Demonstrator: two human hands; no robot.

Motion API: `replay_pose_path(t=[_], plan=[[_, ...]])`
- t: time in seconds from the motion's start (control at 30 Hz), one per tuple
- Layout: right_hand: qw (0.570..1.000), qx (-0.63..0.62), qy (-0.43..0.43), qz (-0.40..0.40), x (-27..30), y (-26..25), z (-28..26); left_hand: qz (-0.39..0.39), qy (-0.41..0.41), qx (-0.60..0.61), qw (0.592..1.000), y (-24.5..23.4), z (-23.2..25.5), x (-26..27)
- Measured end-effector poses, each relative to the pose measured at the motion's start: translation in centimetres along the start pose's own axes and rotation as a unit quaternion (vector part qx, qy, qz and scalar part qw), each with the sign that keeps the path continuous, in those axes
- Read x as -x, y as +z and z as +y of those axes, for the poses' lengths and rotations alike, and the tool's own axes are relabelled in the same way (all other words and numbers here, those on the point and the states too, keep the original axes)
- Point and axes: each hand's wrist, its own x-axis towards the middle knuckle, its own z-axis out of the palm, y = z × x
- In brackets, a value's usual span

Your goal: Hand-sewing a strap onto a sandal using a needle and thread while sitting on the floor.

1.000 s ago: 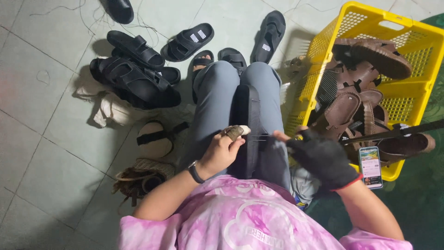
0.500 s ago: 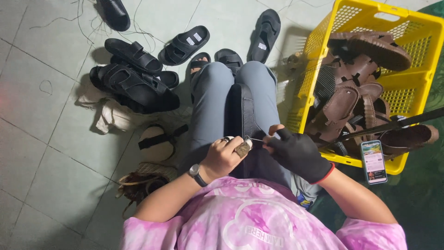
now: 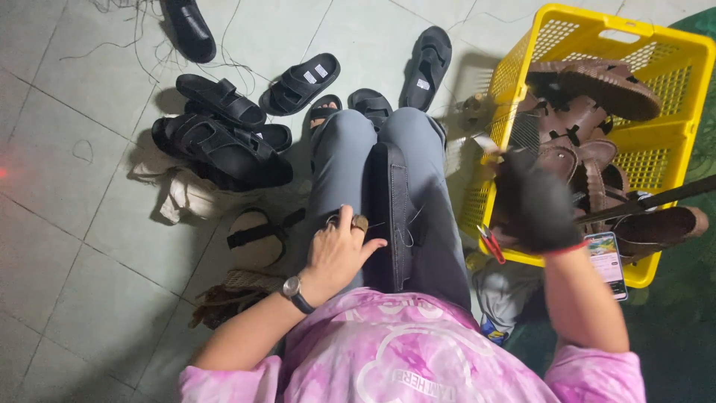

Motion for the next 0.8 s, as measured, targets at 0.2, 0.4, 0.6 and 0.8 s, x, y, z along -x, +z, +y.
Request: replay_pose_path(t=[0.2, 0.4, 0.6, 0.8], plan=[[0.92, -0.314, -0.231, -0.031, 2.5, 2.9, -5.3, -0.12, -0.026, 0.092, 0.988, -0.9, -0.2, -0.6], [0.907, -0.4, -0.097, -0.084, 6.2, 4.6, -5.2, -0.002, -0.096, 0.639, 0.763, -3.4, -0.7, -3.8], [0.836, -0.536, -0.079, -0.08, 5.0, 3.0, -6.9, 0.027, -0.18, 0.688, 0.702, -2.5, -1.1, -9.3], [0.799, -0.574, -0.022, -0.175, 3.8, 3.2, -7.1, 0.067, -0.219, 0.762, 0.605, -2.1, -4.6, -11.0]])
